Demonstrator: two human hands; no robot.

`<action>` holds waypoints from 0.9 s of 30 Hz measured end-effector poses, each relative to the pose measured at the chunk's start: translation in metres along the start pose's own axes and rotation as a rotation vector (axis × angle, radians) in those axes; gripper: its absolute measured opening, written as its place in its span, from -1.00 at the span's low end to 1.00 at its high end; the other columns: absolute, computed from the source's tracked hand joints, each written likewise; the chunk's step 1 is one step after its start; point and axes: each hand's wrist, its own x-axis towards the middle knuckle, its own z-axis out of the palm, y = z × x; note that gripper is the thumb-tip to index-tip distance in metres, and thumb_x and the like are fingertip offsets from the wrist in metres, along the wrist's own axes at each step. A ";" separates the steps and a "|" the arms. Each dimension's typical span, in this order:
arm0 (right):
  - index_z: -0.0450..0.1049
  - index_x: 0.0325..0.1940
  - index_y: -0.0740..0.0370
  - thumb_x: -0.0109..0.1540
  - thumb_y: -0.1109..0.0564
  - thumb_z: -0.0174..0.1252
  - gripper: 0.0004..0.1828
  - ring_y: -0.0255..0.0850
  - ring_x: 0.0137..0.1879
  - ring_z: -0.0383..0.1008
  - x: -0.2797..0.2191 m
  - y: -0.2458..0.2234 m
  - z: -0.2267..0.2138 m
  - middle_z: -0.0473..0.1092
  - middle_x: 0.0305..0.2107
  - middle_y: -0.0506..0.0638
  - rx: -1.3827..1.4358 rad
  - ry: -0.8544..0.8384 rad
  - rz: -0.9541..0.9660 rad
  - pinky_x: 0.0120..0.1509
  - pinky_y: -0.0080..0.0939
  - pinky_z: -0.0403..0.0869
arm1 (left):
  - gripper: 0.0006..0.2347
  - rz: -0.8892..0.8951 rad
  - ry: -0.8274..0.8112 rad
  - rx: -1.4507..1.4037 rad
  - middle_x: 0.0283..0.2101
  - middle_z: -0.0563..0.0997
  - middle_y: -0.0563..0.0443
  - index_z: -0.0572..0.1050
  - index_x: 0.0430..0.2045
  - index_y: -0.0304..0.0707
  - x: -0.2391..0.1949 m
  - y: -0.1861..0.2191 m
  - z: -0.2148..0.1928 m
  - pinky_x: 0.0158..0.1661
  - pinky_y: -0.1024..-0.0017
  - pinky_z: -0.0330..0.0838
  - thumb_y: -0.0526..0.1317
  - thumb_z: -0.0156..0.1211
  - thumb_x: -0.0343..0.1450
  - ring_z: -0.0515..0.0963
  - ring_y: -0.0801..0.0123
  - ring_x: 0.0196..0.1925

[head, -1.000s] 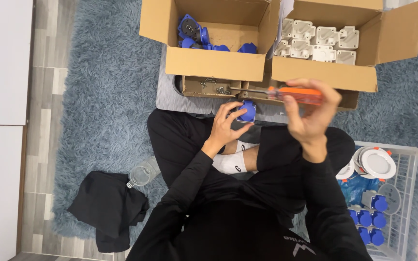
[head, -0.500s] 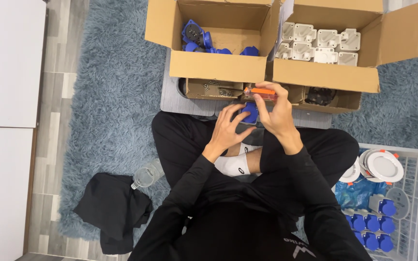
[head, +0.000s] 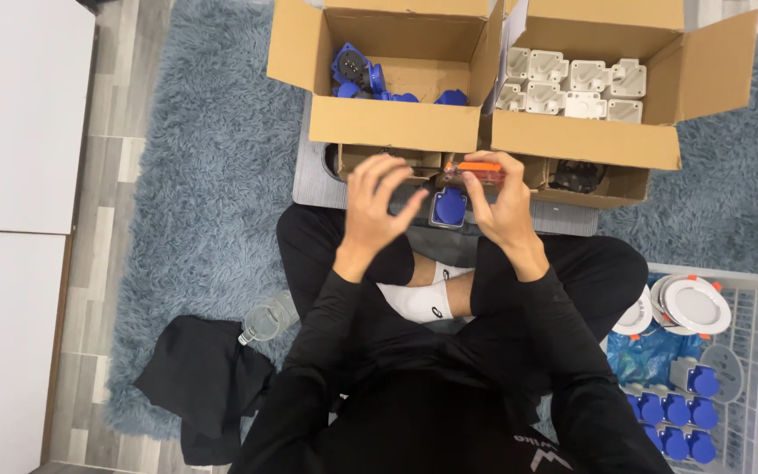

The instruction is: Assembling and inspecting electrical components using a screwdriver while sitting on the floor

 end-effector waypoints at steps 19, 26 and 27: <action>0.05 0.30 0.28 0.58 0.26 0.03 -0.69 0.12 0.23 0.55 0.001 -0.004 -0.034 0.46 0.04 0.45 0.308 0.302 0.065 0.11 -0.02 0.62 | -0.86 -0.055 -0.007 0.149 -0.19 0.72 0.18 0.72 -0.13 -0.02 0.020 -0.023 -0.008 0.11 0.33 0.33 -0.16 0.51 0.48 0.65 0.38 -0.04; 0.05 0.30 0.24 0.58 0.25 0.02 -0.69 0.02 0.14 0.55 -0.003 -0.001 -0.031 0.45 0.02 0.48 0.420 0.342 0.117 0.08 -0.05 0.65 | -0.92 -0.096 -0.016 0.107 -0.22 0.76 0.19 0.73 -0.16 -0.02 0.023 -0.018 -0.010 0.08 0.37 0.34 -0.21 0.48 0.50 0.69 0.39 -0.09; 0.05 0.30 0.22 0.58 0.25 0.01 -0.70 -0.02 0.11 0.55 -0.003 -0.002 -0.030 0.45 0.02 0.47 0.428 0.345 0.124 0.08 -0.04 0.66 | -0.92 -0.103 -0.017 0.104 -0.21 0.76 0.19 0.74 -0.17 -0.01 0.022 -0.018 -0.010 0.09 0.37 0.35 -0.22 0.47 0.51 0.69 0.40 -0.07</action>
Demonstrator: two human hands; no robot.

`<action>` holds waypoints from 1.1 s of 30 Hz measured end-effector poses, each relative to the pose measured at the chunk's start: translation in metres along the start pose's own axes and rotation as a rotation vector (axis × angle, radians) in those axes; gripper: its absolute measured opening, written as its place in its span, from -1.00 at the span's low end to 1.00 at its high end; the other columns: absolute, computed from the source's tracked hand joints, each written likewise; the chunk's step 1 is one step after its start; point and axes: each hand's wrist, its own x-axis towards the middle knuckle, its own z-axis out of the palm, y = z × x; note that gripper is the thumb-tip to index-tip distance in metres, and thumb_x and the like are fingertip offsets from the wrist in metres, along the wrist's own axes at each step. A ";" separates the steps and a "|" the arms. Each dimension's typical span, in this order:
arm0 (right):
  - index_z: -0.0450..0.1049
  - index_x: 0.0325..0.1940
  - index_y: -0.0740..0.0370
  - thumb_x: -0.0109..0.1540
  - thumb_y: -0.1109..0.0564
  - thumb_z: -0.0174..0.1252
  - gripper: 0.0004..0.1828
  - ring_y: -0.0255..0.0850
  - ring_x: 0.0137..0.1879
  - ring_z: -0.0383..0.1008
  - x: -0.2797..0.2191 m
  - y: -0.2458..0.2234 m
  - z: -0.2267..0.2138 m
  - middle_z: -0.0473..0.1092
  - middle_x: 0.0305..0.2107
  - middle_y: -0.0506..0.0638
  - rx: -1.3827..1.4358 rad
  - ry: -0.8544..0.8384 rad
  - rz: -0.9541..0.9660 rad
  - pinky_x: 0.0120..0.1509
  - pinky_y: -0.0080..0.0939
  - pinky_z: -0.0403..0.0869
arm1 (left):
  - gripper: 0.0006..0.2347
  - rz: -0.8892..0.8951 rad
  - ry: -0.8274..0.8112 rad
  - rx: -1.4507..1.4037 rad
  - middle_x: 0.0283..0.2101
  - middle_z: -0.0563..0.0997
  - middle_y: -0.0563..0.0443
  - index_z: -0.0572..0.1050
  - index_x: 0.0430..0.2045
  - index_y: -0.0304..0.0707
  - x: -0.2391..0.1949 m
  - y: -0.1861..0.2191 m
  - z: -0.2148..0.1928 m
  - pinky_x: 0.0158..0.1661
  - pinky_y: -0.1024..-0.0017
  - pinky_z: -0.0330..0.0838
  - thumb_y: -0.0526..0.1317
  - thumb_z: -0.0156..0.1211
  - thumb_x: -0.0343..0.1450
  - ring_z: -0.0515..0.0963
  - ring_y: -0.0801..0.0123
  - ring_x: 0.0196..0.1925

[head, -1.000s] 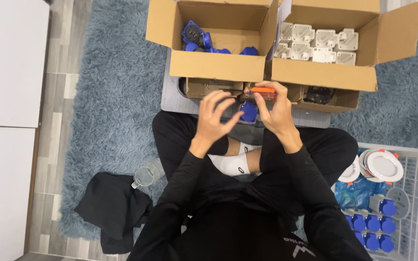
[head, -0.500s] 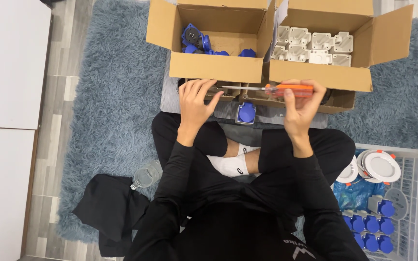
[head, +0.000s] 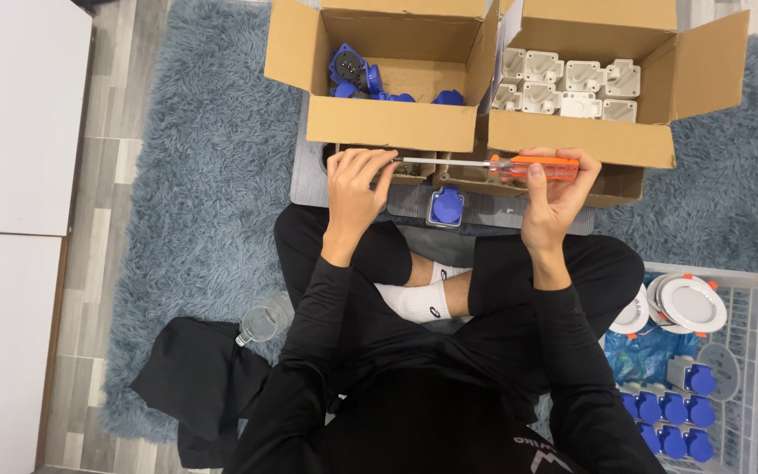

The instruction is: Assembling and inspecting electrical components using a screwdriver while sitting on the floor

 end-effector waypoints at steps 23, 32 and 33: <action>0.08 0.27 0.25 0.56 0.26 0.05 -0.71 -0.02 0.14 0.53 0.000 -0.015 0.007 0.48 -0.03 0.46 -0.020 0.008 -0.064 0.11 -0.10 0.56 | -0.86 -0.001 0.016 -0.081 -0.20 0.74 0.18 0.75 -0.16 -0.04 -0.002 -0.001 -0.003 0.05 0.38 0.43 -0.33 0.49 0.46 0.66 0.35 -0.04; 0.09 0.26 0.26 0.55 0.25 0.07 -0.69 0.05 0.17 0.53 0.002 -0.017 0.003 0.51 -0.05 0.45 -0.065 -0.024 -0.129 0.24 -0.06 0.48 | -0.88 0.014 0.017 -0.081 -0.23 0.69 0.15 0.75 -0.15 -0.06 -0.001 0.004 -0.004 -0.01 0.38 0.45 -0.30 0.48 0.48 0.64 0.33 -0.05; 0.10 0.26 0.26 0.55 0.25 0.07 -0.69 0.06 0.18 0.54 0.004 -0.022 0.006 0.51 -0.05 0.45 -0.075 -0.030 -0.134 0.26 -0.05 0.47 | -0.88 0.016 0.017 -0.086 -0.23 0.68 0.14 0.76 -0.14 -0.07 -0.001 0.005 -0.004 -0.01 0.37 0.45 -0.31 0.47 0.48 0.64 0.31 -0.05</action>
